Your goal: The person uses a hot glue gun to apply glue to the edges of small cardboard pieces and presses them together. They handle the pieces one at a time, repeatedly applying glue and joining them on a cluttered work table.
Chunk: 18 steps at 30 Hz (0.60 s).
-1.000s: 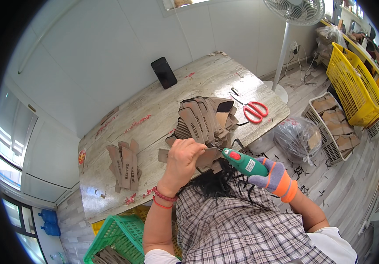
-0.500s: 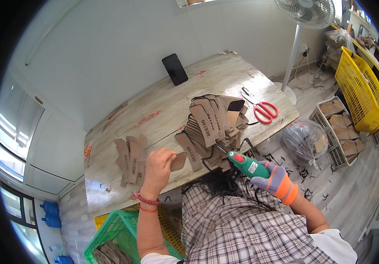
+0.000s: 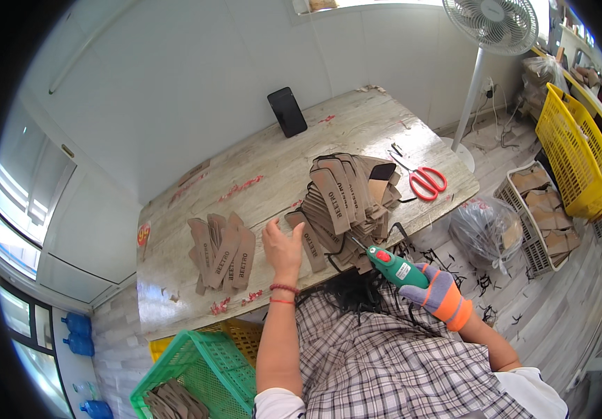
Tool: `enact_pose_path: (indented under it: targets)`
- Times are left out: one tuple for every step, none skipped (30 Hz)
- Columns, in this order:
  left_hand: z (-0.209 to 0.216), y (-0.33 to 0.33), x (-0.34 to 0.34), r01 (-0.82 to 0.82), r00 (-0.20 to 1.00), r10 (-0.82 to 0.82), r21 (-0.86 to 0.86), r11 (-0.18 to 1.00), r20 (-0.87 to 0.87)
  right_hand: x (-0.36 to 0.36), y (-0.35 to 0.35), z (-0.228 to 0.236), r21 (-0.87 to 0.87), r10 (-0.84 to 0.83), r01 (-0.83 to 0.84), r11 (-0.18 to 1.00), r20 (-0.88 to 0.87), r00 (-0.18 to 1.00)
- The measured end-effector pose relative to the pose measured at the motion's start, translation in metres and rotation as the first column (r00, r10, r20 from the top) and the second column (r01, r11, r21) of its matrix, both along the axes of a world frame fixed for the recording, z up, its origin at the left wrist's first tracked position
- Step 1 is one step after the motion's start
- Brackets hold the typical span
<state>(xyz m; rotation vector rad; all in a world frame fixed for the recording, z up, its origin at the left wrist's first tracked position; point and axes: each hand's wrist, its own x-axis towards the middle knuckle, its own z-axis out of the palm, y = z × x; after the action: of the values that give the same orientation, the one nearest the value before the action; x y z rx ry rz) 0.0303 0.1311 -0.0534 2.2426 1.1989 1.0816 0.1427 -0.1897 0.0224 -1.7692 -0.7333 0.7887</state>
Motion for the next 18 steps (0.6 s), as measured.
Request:
enact_pose_path:
  targets:
    - [-0.004,-0.003,0.013,-0.093,0.991,0.09,-0.036,0.995,-0.095,-0.001,0.001,0.002,-0.013,0.008,-0.008,1.0,0.0,1.0]
    - [-0.004,-0.006,0.026,-0.184,0.967,0.169,-0.062,0.981,-0.191,-0.003,0.001,0.007,-0.024,0.011,-0.011,1.0,0.001,1.0]
    - [-0.002,-0.007,0.032,-0.276,0.926,0.243,-0.078,0.958,-0.287,-0.004,0.0,0.01,-0.036,0.016,-0.016,0.999,0.001,1.0]
    - [0.0,-0.008,0.034,-0.285,0.925,0.247,-0.098,0.954,-0.288,-0.004,0.0,0.008,-0.043,0.024,-0.023,0.999,0.032,0.999]
    - [0.003,-0.008,0.036,-0.293,0.923,0.25,-0.113,0.949,-0.294,-0.004,-0.001,0.007,-0.061,0.019,-0.017,0.998,0.029,0.999]
    - [0.005,-0.008,0.037,-0.301,0.92,0.253,-0.128,0.945,-0.299,-0.004,0.0,0.006,-0.079,0.015,-0.013,0.997,0.026,1.0]
    - [-0.003,-0.006,0.038,-0.297,0.938,0.278,-0.068,0.952,-0.207,-0.004,0.0,0.007,-0.098,0.012,-0.009,0.995,0.023,1.0]
    - [-0.022,-0.001,0.035,-0.309,0.945,0.306,-0.007,0.951,-0.114,-0.006,0.004,0.006,-0.088,0.0,-0.001,0.996,-0.01,1.0]
    - [-0.027,-0.002,0.034,-0.313,0.949,0.314,0.055,0.948,-0.021,-0.005,0.004,0.002,-0.075,-0.003,0.002,0.997,-0.016,1.0]
    - [-0.032,-0.001,0.028,-0.213,0.959,0.231,-0.119,0.97,0.166,-0.004,0.005,-0.004,-0.062,-0.005,0.004,0.998,-0.021,1.0]
    - [-0.028,-0.003,0.021,-0.074,0.92,0.17,-0.269,0.96,0.354,-0.005,0.006,-0.007,-0.051,-0.01,0.009,0.999,-0.029,1.0]
    - [-0.024,-0.006,0.015,0.091,0.835,0.139,-0.383,0.919,0.532,-0.005,0.006,-0.006,-0.043,-0.015,0.013,0.999,-0.052,0.999]
    - [-0.021,-0.011,0.011,0.206,0.737,0.143,-0.421,0.883,0.661,-0.005,0.009,-0.002,-0.035,-0.018,0.016,0.999,-0.074,0.997]
    - [-0.006,-0.023,0.005,0.318,0.615,0.167,-0.436,0.842,0.77,-0.006,0.012,0.002,-0.027,-0.014,0.012,1.0,-0.094,0.995]
    - [0.011,-0.038,0.002,0.432,0.48,0.201,-0.429,0.793,0.854,-0.006,0.014,0.004,-0.035,-0.02,0.018,0.999,-0.041,0.999]
    - [0.034,-0.056,0.005,0.487,0.436,0.167,-0.387,0.783,0.884,-0.005,0.015,0.004,-0.044,-0.029,0.03,0.999,0.014,0.999]
    - [0.049,-0.069,0.004,0.508,0.421,0.166,-0.383,0.771,0.892,-0.006,0.017,0.007,-0.052,-0.028,0.032,0.998,0.069,0.997]
    - [0.058,-0.079,0.006,0.535,0.405,0.162,-0.376,0.757,0.9,-0.007,0.019,0.012,-0.07,-0.03,0.032,0.997,0.029,0.999]
